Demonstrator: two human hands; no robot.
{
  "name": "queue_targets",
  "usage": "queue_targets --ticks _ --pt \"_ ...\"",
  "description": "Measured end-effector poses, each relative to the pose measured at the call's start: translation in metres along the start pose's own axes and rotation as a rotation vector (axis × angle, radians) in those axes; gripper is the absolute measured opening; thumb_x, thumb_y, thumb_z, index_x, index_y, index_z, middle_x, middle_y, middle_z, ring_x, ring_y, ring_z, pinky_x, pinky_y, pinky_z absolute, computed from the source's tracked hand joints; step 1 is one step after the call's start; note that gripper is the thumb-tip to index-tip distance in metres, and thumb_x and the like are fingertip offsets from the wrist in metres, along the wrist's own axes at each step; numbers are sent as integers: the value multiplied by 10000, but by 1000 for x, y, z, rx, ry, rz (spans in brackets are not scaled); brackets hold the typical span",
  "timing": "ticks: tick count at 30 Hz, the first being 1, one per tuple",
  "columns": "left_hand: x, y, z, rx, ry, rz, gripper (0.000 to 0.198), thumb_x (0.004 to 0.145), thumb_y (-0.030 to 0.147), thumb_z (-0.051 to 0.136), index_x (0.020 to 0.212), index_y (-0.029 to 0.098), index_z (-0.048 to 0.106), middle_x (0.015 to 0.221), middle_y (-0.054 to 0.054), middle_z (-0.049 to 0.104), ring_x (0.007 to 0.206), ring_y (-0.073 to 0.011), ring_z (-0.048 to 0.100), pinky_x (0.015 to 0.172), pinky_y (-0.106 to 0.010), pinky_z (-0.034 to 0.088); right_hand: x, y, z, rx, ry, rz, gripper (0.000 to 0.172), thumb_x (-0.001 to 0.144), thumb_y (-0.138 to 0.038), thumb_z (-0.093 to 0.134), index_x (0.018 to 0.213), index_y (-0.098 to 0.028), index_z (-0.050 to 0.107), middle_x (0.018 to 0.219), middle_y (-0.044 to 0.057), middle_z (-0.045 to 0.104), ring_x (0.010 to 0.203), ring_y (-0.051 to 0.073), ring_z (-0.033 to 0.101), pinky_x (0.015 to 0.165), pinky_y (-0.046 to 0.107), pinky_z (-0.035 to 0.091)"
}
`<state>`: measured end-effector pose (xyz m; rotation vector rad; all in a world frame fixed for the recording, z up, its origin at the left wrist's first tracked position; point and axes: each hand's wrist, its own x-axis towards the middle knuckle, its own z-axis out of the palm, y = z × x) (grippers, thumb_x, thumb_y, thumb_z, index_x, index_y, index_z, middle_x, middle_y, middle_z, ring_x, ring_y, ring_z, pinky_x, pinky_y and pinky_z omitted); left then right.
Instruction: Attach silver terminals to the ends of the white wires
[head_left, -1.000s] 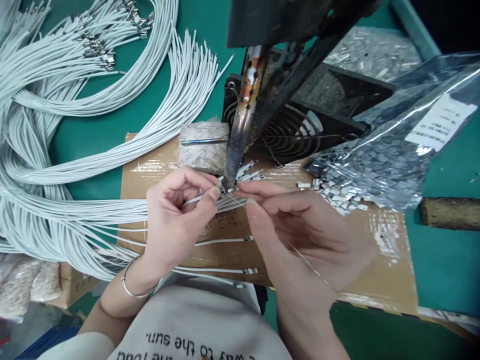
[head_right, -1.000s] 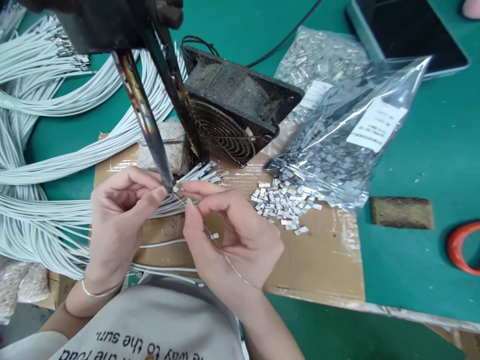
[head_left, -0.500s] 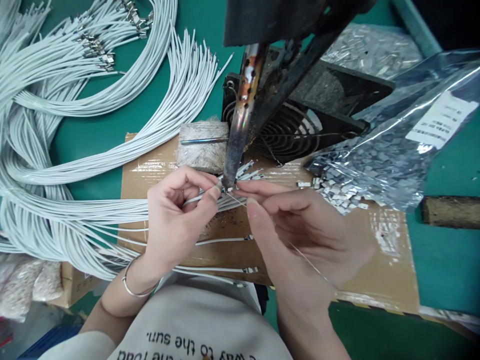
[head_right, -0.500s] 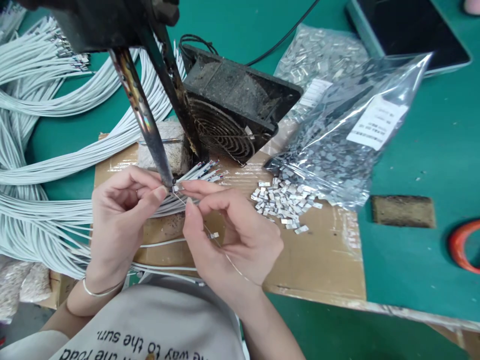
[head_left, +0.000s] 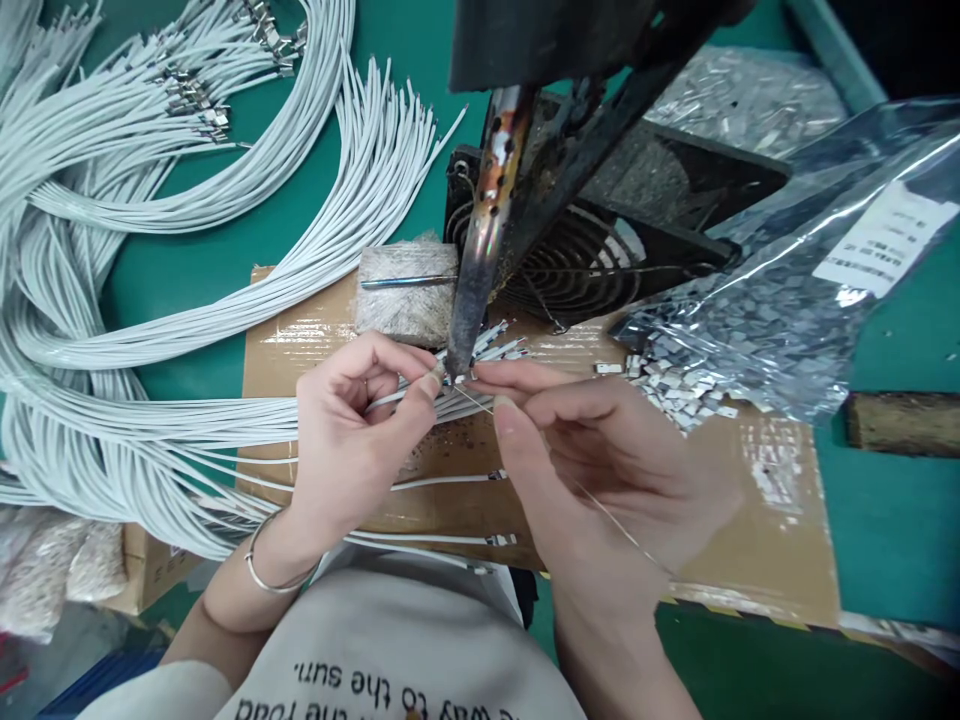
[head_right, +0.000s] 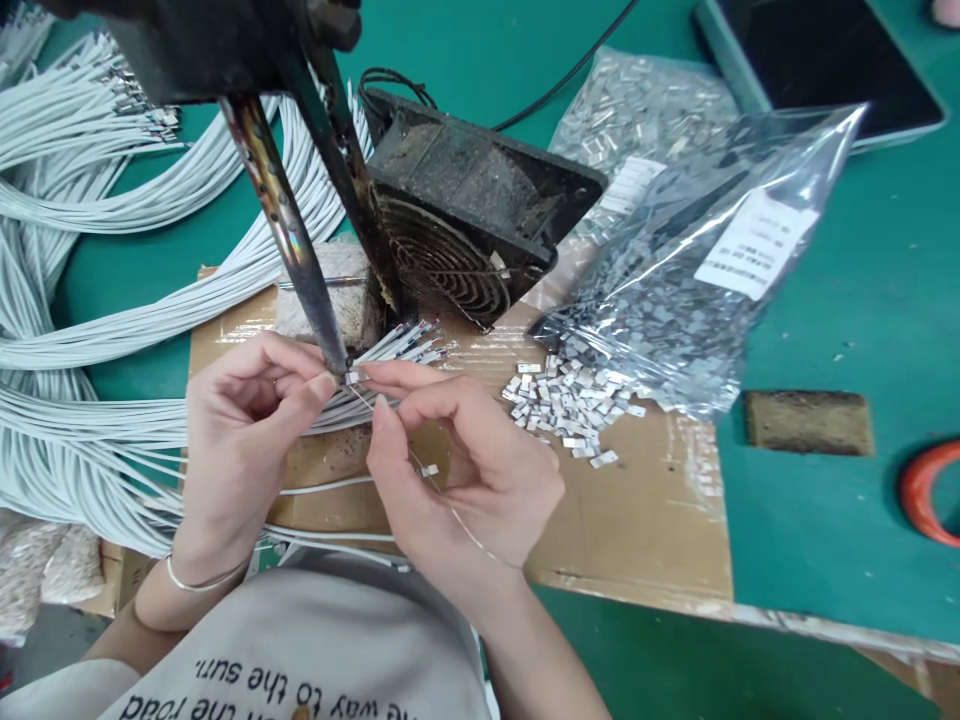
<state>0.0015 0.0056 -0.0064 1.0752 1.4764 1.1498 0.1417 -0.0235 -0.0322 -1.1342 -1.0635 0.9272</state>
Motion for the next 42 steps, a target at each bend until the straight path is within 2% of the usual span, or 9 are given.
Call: queue_targets --ticks 12,20,28,42 --pt "-3 1 0 26 -9 30 182 761 21 811 724 178 727 836 -24 745 556 -77 447 453 -221 260 -1 0 1 -27 31 -16 207 959 -35 744 911 -235 726 1074 30 804 1001 227 787 846 317 662" --pt "-3 3 -1 48 1 35 167 762 45 824 728 180 733 856 -35 757 547 -82 451 449 -227 263 -1 0 2 -49 44 -29 186 957 -62 761 906 -239 734 1053 39 806 971 241 789 827 342 674" --pt "-2 2 -1 51 -18 42 193 760 1 793 725 179 726 833 -11 740 551 -72 406 460 -226 251 0 2 1 15 15 -17 200 963 -23 739 920 -218 738 1075 23 803 995 196 780 898 288 638" --pt "-5 -2 2 108 0 116 136 792 52 772 743 161 707 789 -6 713 498 -47 329 428 -200 234 -1 2 -1 -16 -13 29 212 975 -20 720 901 -218 712 1093 29 802 1031 209 778 859 278 632"
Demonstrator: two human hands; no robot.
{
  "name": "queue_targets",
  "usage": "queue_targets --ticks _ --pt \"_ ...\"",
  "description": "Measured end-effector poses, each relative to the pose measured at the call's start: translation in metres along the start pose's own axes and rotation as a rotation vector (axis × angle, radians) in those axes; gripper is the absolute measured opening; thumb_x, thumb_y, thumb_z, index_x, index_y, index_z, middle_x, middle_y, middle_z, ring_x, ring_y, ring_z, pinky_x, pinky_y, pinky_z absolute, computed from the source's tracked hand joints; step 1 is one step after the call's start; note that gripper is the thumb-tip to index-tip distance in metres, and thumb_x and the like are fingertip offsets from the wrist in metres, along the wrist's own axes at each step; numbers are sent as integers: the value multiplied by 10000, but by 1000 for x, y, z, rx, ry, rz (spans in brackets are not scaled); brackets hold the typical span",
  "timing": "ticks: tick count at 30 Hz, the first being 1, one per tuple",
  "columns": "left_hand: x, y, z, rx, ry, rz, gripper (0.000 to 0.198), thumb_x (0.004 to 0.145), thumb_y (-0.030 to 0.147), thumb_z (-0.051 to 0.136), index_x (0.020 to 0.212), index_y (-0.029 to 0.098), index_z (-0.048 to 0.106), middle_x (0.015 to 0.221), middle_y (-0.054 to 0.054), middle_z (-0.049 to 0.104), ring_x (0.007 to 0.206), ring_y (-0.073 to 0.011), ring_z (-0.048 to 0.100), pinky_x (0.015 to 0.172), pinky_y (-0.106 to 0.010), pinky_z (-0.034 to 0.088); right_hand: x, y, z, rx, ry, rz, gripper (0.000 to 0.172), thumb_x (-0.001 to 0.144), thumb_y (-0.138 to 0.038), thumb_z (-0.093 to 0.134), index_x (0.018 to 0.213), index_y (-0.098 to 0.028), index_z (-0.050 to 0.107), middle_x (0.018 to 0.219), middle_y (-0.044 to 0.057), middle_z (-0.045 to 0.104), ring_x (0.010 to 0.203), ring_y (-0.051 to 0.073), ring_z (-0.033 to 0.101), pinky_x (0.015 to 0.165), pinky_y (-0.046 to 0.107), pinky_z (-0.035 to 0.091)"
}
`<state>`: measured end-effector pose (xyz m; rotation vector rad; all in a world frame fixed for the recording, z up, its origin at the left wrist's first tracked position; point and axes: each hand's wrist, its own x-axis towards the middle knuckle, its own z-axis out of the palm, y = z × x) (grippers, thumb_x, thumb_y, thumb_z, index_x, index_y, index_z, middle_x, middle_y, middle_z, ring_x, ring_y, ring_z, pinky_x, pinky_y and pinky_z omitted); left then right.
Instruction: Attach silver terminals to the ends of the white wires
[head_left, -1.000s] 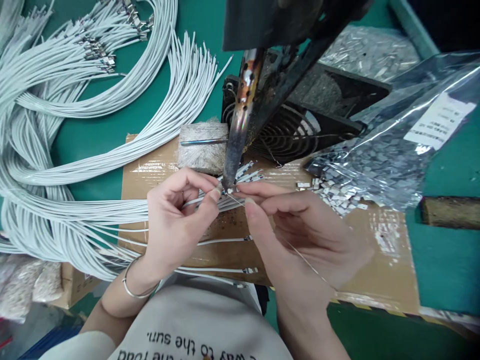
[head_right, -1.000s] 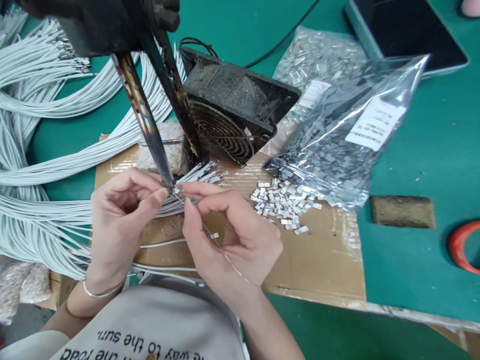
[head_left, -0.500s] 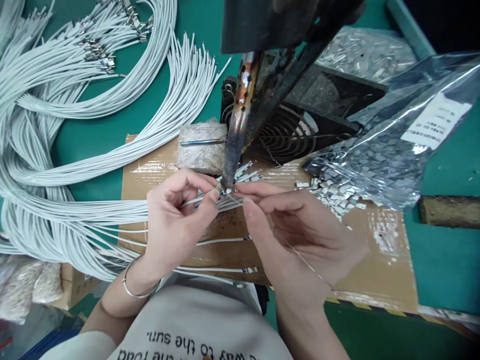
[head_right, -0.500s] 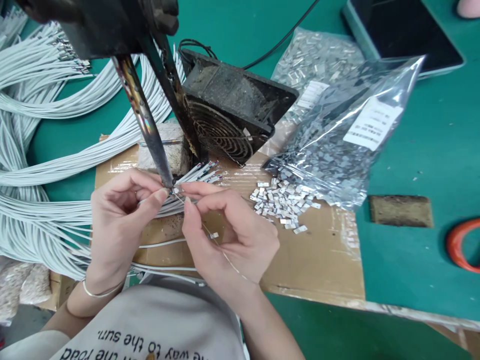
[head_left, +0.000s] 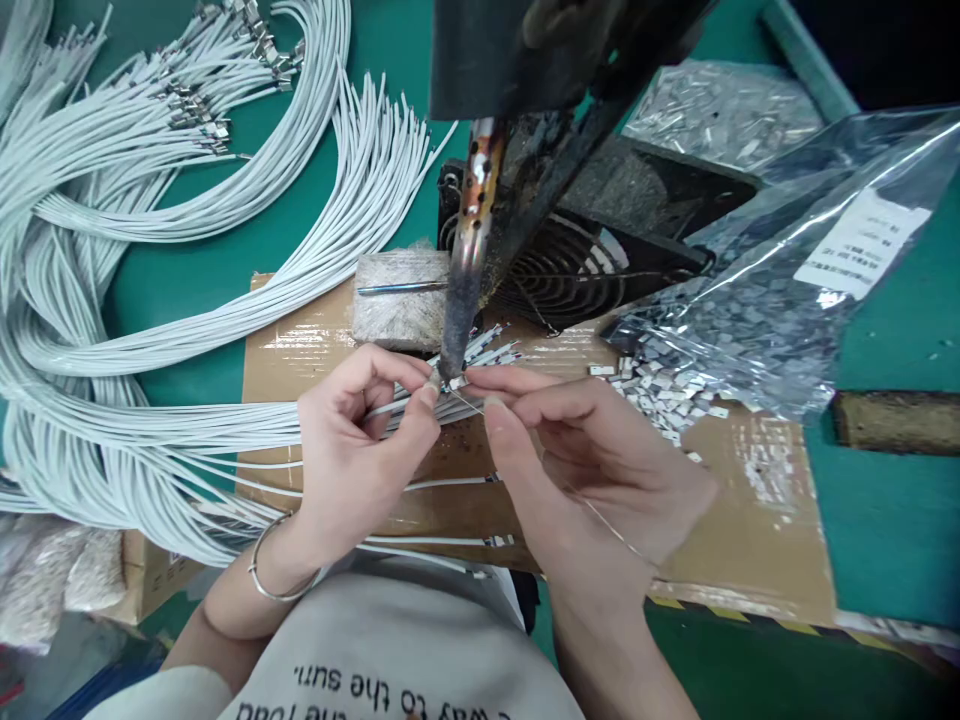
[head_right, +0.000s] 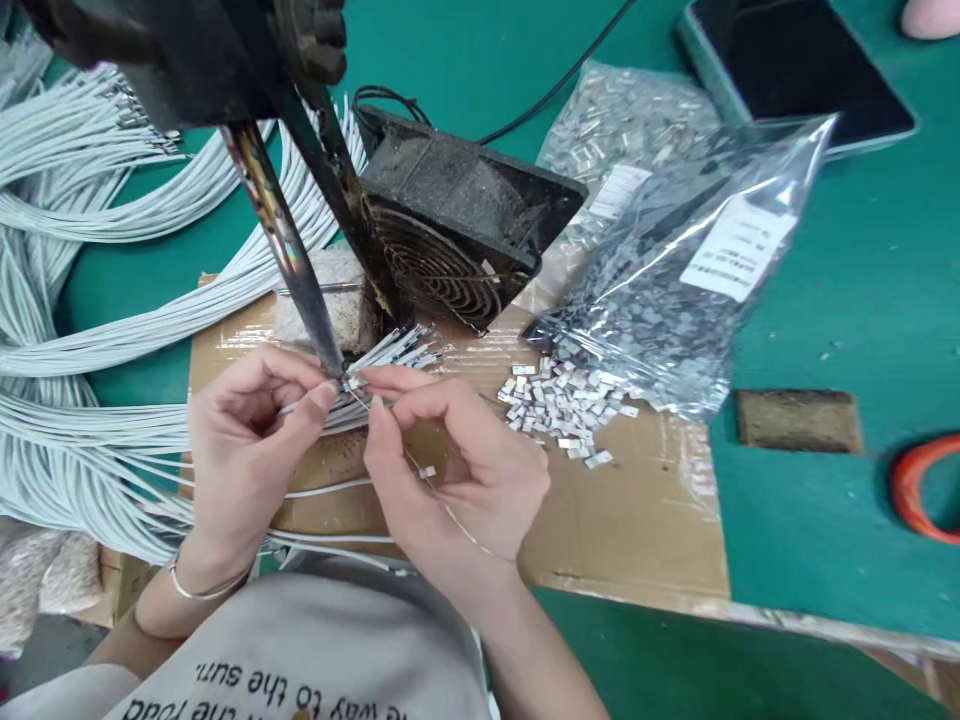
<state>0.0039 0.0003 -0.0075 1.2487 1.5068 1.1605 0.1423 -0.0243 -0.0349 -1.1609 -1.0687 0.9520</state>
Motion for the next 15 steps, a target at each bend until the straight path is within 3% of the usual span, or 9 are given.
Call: queue_targets --ticks 15 --pt "0 0 0 -2 -6 47 169 821 15 740 756 167 705 862 7 751 510 -33 342 441 -174 266 0 -3 2 -28 22 -45 220 965 -19 732 911 -232 717 1091 -3 803 1010 190 783 877 275 626"
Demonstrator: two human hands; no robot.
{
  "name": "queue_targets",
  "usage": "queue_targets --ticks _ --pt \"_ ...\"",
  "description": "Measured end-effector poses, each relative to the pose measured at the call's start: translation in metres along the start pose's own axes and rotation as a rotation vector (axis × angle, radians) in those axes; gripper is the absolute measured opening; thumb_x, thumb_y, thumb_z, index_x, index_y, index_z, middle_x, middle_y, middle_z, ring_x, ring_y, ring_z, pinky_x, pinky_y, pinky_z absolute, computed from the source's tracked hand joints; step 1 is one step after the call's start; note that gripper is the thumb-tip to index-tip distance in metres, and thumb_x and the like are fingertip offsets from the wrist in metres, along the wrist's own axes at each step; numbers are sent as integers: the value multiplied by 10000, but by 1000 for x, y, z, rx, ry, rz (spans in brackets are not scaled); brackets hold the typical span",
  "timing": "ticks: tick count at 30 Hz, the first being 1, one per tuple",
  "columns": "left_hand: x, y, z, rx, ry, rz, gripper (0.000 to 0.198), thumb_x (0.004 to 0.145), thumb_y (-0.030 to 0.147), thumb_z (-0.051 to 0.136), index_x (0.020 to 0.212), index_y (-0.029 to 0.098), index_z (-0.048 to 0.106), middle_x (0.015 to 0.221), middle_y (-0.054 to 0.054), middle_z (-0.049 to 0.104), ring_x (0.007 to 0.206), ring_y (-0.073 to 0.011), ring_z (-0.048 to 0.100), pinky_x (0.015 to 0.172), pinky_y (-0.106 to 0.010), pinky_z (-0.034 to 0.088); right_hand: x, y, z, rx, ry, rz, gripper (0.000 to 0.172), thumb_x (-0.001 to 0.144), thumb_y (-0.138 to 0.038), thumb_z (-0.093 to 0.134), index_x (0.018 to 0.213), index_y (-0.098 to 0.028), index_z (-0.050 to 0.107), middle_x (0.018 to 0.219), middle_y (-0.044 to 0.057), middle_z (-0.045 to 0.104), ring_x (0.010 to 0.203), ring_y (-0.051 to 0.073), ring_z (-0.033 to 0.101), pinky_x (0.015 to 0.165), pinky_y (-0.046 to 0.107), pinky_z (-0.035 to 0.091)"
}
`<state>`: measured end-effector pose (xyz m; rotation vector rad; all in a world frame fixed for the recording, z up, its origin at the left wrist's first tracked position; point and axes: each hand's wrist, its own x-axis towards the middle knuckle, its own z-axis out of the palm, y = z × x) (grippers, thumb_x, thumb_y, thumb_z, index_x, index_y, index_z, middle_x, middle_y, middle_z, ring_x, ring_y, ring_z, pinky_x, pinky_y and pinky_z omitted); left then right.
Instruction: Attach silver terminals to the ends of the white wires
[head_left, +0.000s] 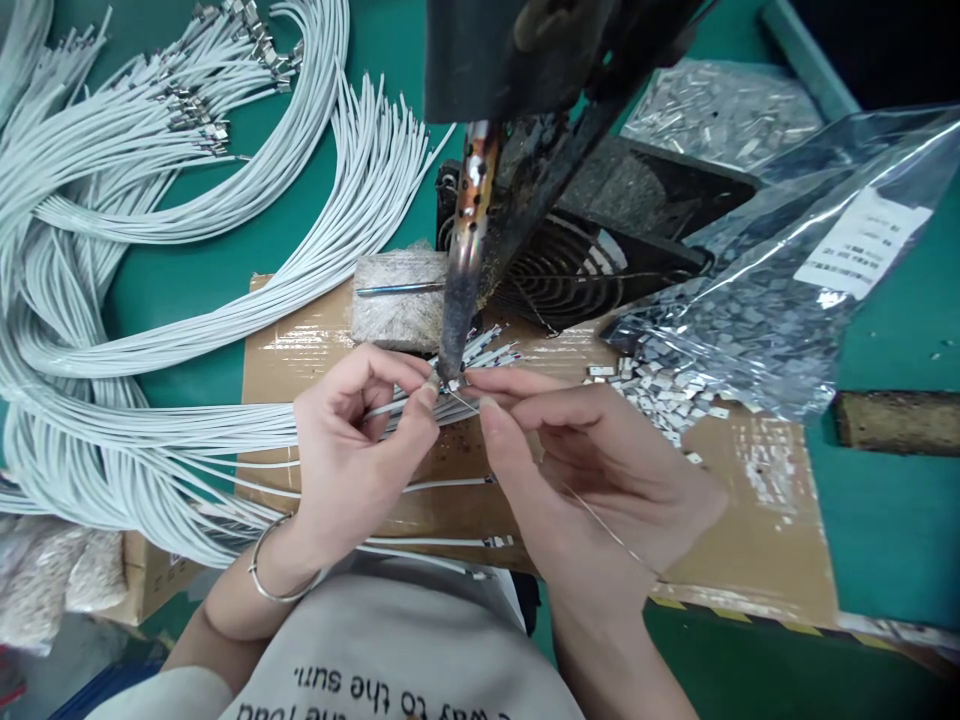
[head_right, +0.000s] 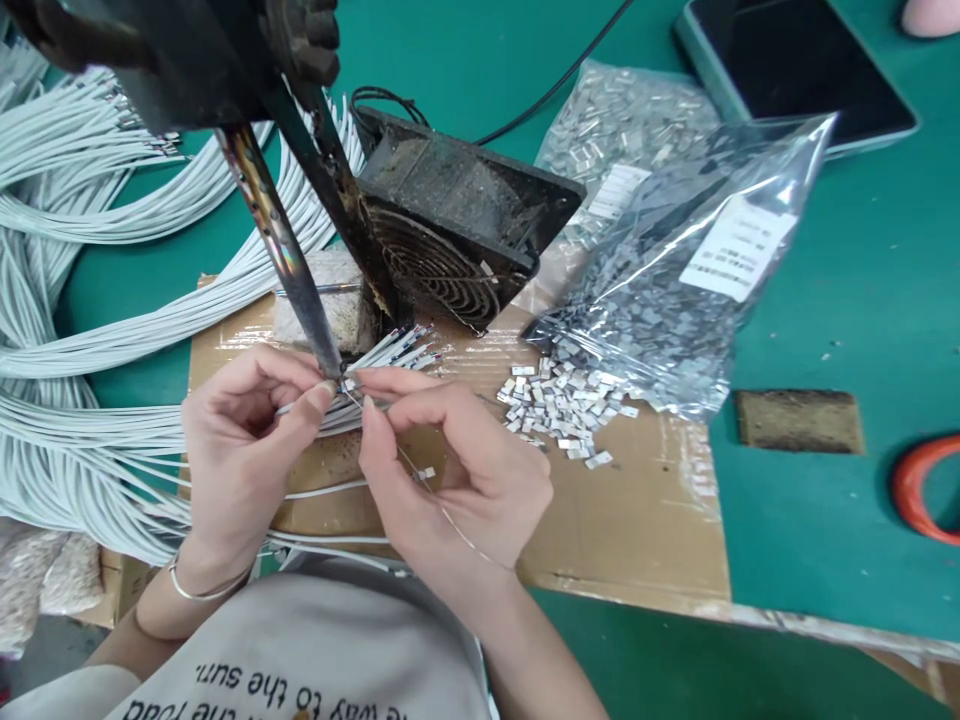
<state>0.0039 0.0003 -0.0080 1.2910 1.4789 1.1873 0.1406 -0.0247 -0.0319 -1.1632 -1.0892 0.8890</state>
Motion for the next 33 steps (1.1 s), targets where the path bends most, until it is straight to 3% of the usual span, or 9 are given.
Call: queue_targets --ticks 33 --pt "-1 -1 -3 22 -3 -5 153 830 42 765 757 170 724 864 -15 743 514 -48 372 443 -200 277 0 2 -1 -9 -2 -4 193 977 -54 745 911 -235 732 1070 25 803 971 225 783 826 326 635"
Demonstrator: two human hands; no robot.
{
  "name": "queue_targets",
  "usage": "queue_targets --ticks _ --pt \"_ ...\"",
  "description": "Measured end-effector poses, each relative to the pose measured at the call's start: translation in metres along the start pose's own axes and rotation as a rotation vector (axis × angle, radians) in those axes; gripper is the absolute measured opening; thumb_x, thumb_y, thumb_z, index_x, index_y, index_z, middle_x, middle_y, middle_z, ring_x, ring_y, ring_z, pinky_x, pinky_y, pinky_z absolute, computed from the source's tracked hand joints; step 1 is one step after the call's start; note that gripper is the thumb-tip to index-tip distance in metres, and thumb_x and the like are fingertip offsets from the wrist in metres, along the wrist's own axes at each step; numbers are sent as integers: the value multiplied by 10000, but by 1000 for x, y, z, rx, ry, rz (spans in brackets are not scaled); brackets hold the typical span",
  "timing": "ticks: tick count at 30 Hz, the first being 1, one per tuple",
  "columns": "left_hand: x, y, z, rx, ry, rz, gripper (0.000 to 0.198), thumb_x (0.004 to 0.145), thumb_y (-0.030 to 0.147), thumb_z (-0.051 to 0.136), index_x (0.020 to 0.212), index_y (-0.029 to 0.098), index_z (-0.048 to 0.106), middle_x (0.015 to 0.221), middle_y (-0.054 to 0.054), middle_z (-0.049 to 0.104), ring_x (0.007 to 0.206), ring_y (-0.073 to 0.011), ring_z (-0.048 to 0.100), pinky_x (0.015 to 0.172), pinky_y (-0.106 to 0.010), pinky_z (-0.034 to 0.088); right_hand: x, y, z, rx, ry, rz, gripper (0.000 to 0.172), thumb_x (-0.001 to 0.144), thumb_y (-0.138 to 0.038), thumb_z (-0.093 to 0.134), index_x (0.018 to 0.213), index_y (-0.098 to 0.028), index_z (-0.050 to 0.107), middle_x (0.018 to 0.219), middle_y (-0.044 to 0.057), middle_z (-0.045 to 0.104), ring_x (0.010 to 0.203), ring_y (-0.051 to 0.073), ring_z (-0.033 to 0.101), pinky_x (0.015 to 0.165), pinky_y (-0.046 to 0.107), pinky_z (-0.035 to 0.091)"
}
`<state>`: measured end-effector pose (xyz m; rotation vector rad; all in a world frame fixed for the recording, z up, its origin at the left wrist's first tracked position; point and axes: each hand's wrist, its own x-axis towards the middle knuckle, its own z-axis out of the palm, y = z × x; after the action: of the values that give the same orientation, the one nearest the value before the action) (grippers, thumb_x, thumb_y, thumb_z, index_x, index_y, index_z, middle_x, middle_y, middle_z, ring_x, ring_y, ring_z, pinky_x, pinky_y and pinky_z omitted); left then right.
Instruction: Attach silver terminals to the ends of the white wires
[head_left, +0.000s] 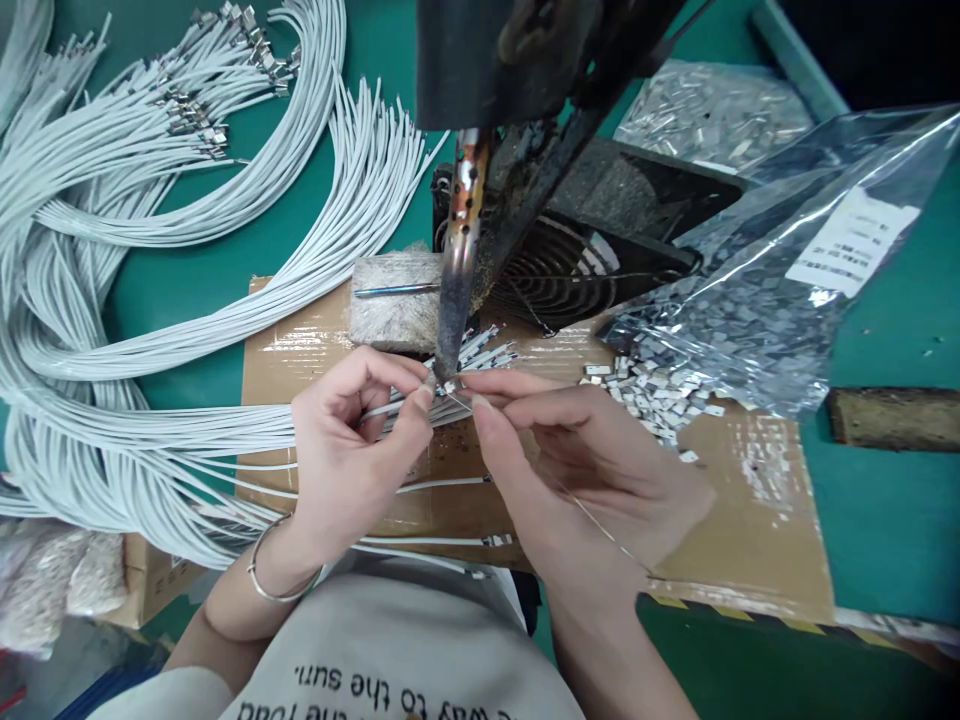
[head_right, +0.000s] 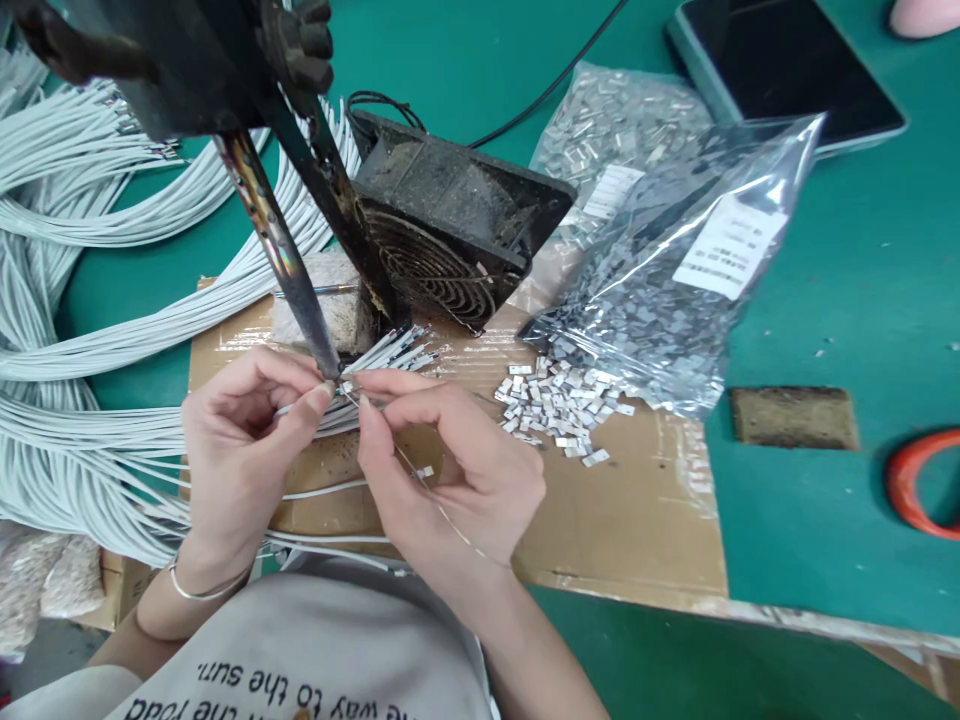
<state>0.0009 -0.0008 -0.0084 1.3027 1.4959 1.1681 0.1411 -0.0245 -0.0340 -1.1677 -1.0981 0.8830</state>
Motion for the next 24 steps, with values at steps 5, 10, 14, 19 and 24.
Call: queue_targets --ticks 5,10,14,19,24 --pt "0 -1 -1 0 1 -18 131 830 83 789 757 174 730 855 -35 737 543 -78 440 441 -218 291 -1 1 -1 10 -2 27 188 981 -58 740 913 -233 732 1072 31 802 978 226 783 834 328 641" --pt "0 -1 -2 -22 -25 -26 136 816 84 810 763 185 735 827 -36 724 602 -107 506 453 -229 296 -1 2 -1 29 0 42 205 982 -37 731 907 -228 731 1047 20 801 970 213 780 831 307 637" --pt "0 -1 -2 -20 -40 -21 155 796 56 817 766 187 739 843 -33 725 604 -106 496 450 -237 270 0 2 -1 33 -1 41 214 979 -25 732 910 -228 732 1054 13 799 974 200 776 841 293 633" --pt "0 -1 -3 -25 -44 -14 172 812 31 792 766 187 736 864 -26 724 607 -97 482 459 -238 261 -1 2 -1 29 -2 21 195 977 -45 751 919 -231 739 1060 26 800 969 220 780 816 318 640" --pt "0 0 -3 -25 -44 -21 176 808 28 795 769 190 740 872 -32 725 623 -105 503 459 -239 262 -1 2 1 12 12 17 194 973 -50 759 912 -233 738 1058 24 803 949 227 782 812 334 639"
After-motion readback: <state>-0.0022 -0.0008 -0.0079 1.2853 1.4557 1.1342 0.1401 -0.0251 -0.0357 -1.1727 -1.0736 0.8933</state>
